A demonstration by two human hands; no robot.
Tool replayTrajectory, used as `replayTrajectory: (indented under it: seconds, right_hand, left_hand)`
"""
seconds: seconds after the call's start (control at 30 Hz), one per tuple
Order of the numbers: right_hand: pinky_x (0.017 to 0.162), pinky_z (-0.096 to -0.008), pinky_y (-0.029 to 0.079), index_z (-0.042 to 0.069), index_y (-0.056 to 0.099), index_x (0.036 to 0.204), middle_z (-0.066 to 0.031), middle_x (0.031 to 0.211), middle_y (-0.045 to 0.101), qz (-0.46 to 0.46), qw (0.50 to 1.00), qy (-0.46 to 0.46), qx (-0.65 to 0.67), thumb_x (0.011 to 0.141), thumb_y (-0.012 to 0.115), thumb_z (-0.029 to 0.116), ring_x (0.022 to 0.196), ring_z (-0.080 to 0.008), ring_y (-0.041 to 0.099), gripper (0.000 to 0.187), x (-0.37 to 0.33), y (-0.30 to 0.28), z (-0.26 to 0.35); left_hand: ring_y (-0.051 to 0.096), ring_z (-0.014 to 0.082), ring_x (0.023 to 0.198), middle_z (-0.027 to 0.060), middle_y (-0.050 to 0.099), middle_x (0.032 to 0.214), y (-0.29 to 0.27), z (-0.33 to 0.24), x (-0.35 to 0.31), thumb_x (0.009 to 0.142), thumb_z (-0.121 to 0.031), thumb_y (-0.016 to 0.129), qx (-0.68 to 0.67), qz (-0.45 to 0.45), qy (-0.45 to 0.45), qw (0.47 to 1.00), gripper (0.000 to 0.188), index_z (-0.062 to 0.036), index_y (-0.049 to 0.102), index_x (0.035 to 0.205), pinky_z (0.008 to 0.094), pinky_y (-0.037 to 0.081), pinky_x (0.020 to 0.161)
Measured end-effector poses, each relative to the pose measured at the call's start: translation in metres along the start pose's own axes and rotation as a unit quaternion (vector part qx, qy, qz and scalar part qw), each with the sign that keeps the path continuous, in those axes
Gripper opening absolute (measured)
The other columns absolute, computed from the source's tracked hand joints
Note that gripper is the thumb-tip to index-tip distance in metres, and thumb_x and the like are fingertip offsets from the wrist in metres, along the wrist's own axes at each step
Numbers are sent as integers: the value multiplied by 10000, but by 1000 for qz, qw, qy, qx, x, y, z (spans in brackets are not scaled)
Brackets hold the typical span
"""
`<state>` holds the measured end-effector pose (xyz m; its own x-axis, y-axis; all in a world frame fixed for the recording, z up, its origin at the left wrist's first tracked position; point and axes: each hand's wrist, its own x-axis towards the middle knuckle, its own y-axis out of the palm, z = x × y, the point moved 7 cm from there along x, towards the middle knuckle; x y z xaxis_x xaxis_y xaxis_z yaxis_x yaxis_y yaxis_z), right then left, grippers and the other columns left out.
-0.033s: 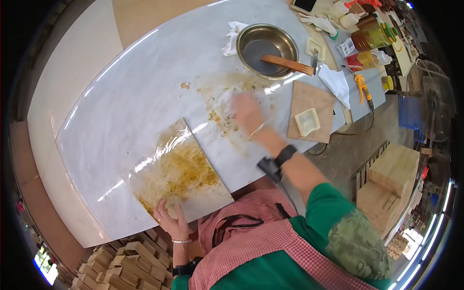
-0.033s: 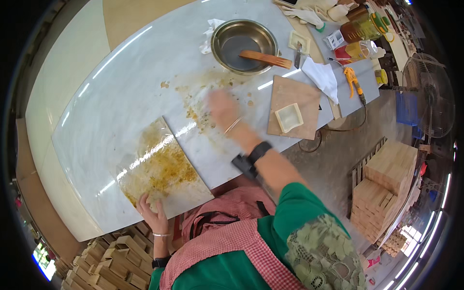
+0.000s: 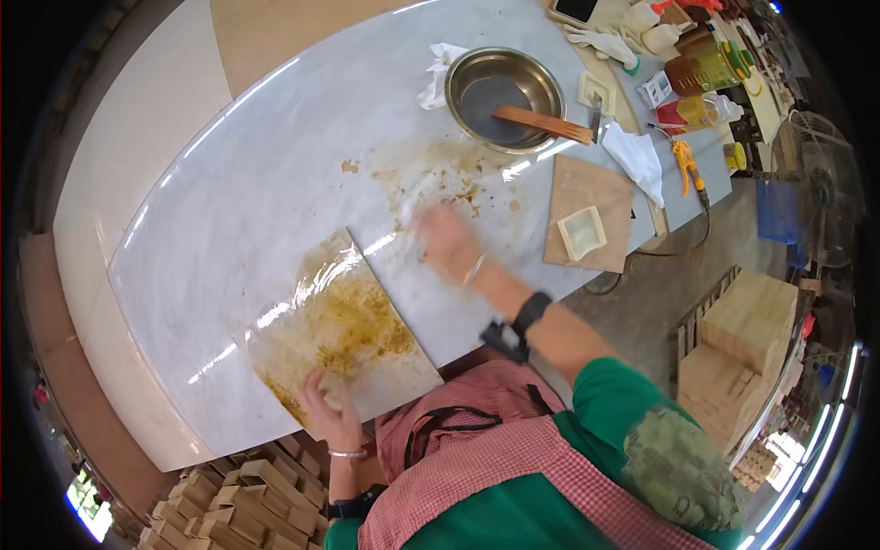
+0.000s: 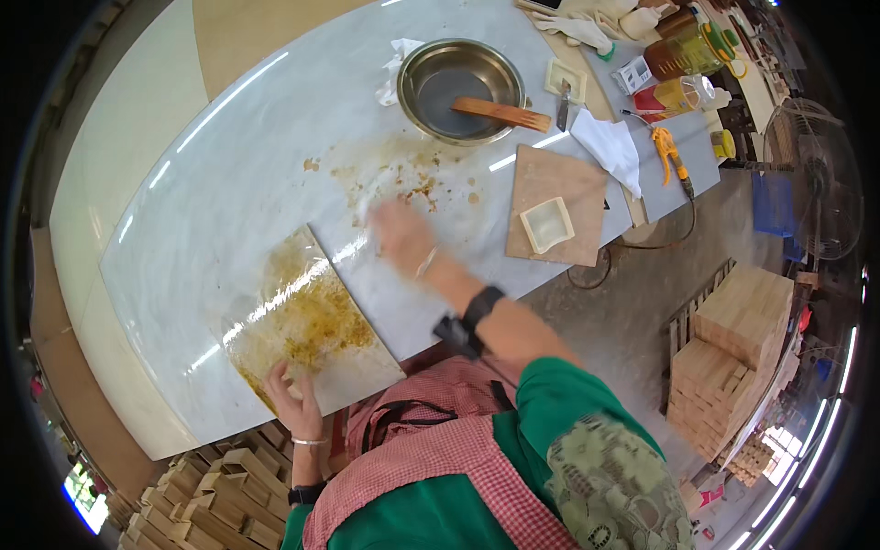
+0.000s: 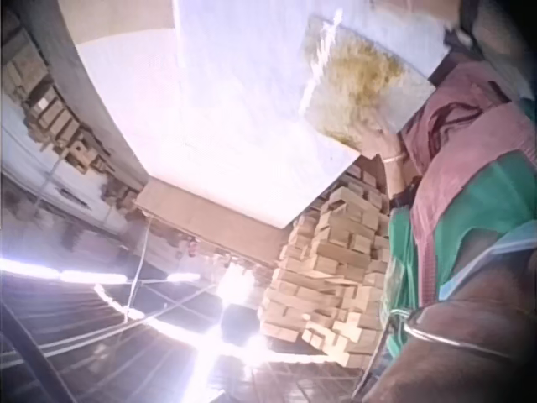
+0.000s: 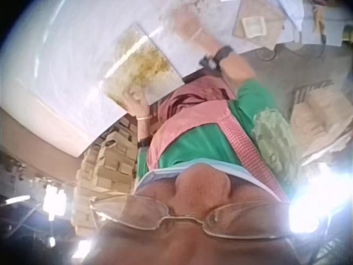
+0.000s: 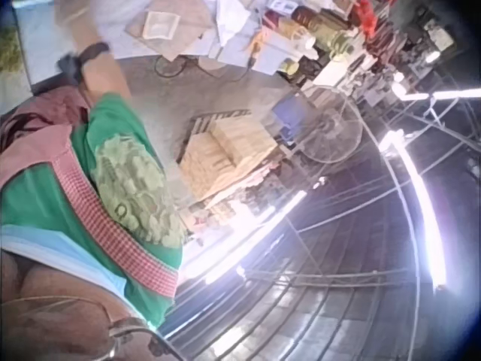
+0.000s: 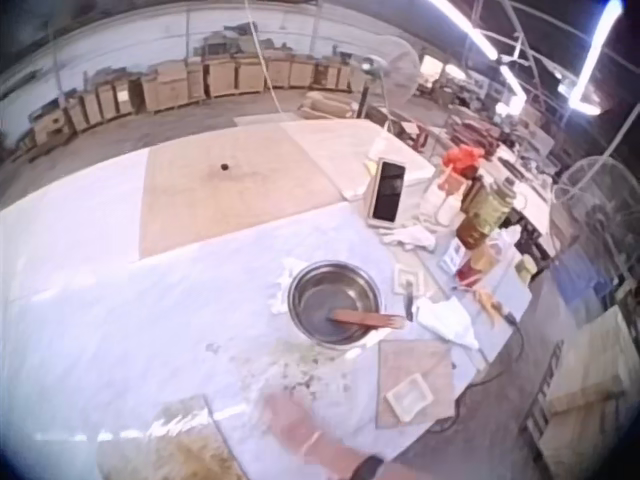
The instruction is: Cleaning a work table with a cloth and scraping tool in a manufacturing facility.
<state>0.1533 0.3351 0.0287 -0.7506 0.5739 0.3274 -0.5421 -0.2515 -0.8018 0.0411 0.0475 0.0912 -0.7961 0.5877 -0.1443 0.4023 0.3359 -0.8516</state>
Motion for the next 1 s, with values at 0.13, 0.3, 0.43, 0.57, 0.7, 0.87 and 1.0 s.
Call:
replayTrajectory:
  seconds: [0.13,0.3,0.43,0.57,0.7,0.87,1.0]
  right_hand:
    - [594,-353,436,17,557,935,-128,842,523,-78,994,-57,-49,763,559,101,706,-271,524,191,-37,-39,-1]
    - [586,-349,430,-4,565,969,-110,745,444,-76,985,73,-140,717,564,38,693,-269,495,255,1,-75,-88]
    - [562,-349,431,34,586,1014,-97,757,451,-62,995,72,-42,711,591,5,661,-262,499,304,-22,-69,-48]
    - [560,-345,438,24,591,1007,-99,758,458,-39,994,100,-9,720,595,-2,661,-260,513,288,-19,-81,-66]
    - [558,-338,450,18,590,1004,-107,776,476,-72,987,137,-35,725,593,-1,660,-258,532,280,-7,-93,-89]
    - [561,-340,456,16,581,1022,-113,792,485,-72,989,131,-17,730,586,-1,669,-259,539,292,4,-88,-98]
    - [594,-344,436,3,571,987,-112,793,478,-97,982,154,-46,737,560,17,700,-273,512,251,25,-88,-126]
  left_hand:
    - [527,145,890,81,544,980,53,-68,56,879,-112,527,-260,157,26,953,214,19,514,1048,268,439,759]
    - [592,157,802,82,563,924,126,-179,129,880,-145,535,-450,256,-23,855,232,20,510,1041,266,492,713]
    - [602,159,804,88,567,901,174,-240,164,882,-153,531,-517,276,-101,804,224,25,503,1016,270,503,693]
    - [605,158,772,96,569,871,204,-273,178,873,-152,547,-529,283,-77,797,214,38,494,956,257,504,667]
    - [613,154,723,98,589,839,219,-292,191,859,-148,568,-517,263,-32,814,199,41,509,876,252,504,641]
    - [617,145,692,95,609,796,232,-323,215,851,-163,577,-542,242,-4,805,216,49,533,864,249,497,607]
    - [594,123,729,64,595,806,228,-328,227,851,-255,591,-337,307,54,888,278,-2,581,967,269,493,631]
